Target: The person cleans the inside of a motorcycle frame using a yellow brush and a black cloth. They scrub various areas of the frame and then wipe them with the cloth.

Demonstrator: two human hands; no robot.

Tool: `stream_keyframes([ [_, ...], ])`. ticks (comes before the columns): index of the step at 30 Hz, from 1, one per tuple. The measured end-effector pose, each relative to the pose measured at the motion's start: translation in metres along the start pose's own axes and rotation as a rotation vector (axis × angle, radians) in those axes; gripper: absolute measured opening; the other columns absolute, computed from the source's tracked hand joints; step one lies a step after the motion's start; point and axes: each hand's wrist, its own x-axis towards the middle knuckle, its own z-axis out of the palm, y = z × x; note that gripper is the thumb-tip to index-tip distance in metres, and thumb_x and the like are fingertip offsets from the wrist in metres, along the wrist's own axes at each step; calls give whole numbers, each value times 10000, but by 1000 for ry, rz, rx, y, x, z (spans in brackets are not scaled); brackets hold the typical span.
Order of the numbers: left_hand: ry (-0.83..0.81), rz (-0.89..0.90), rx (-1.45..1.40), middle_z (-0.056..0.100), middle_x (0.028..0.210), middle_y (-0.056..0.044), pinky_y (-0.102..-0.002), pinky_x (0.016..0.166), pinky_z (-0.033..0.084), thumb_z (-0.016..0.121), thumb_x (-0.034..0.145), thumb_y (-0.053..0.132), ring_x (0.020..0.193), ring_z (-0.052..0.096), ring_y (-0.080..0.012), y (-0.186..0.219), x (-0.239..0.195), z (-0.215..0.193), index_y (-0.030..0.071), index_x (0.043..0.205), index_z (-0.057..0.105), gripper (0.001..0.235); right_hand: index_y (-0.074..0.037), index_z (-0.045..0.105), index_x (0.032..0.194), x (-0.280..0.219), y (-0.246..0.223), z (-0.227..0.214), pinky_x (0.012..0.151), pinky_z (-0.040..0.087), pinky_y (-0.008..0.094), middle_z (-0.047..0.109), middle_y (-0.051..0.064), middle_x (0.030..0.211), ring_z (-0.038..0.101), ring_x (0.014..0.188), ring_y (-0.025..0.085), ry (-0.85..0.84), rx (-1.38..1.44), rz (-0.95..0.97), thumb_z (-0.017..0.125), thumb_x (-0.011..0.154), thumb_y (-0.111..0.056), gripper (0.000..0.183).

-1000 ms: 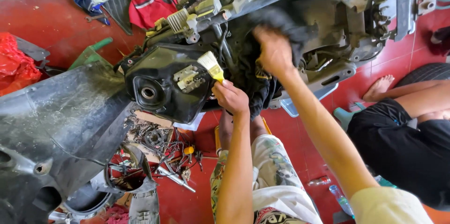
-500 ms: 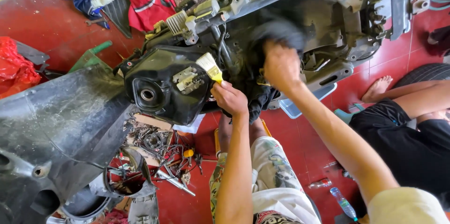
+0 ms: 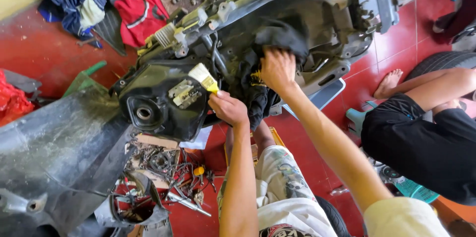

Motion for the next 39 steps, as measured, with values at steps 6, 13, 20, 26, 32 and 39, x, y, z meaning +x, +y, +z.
stream_keyframes([
  [6, -2, -11, 12, 498, 724, 6, -353, 627, 553, 456, 1113, 202, 628, 588, -272, -4, -2, 3, 168, 785, 539, 340, 140, 231, 1546, 11, 38, 24, 1241, 177, 626, 239, 400, 1569, 330, 1402, 618, 114, 135, 709, 762, 792, -145, 965],
  [13, -12, -24, -16, 512, 709, -31, -386, 622, 543, 446, 1117, 197, 635, 581, -319, 1, -2, -4, 140, 773, 513, 356, 170, 430, 1374, 1, 18, 31, 1140, 163, 617, 584, 366, 1265, 554, 1194, 525, -27, -184, 548, 766, 806, -346, 838],
  [20, -1, -6, 10, 493, 709, -26, -376, 621, 544, 449, 1118, 213, 624, 586, -311, 4, 1, 1, 148, 761, 507, 368, 103, 407, 1470, -17, -3, -21, 1079, 202, 587, 541, 305, 1420, 462, 1291, 477, -182, -30, 473, 599, 844, -220, 731],
  [26, -2, 21, 9, 514, 715, -56, -395, 629, 546, 463, 1119, 196, 635, 596, -349, 1, -2, 3, 136, 761, 525, 368, 19, -5, 1648, 2, 2, -39, 1220, 211, 596, 52, 267, 1708, 141, 1553, 469, 22, 414, 771, 649, 914, -115, 993],
  [32, -204, -66, -38, 535, 746, -138, -478, 705, 468, 353, 1110, 175, 636, 512, -351, 22, 7, -18, 52, 806, 495, 358, 48, 310, 1541, 69, -15, -1, 1190, 275, 618, 338, 254, 1587, 368, 1405, 502, 196, 58, 451, 567, 722, 15, 859],
  [39, -8, 50, -136, 504, 679, -15, -351, 666, 537, 432, 1135, 173, 601, 538, -289, -12, -2, 3, 113, 790, 539, 366, -133, 313, 1632, 40, 2, -29, 908, 516, 638, 384, 106, 1640, 294, 1474, 484, 4, 354, 123, 569, 830, 73, 867],
])
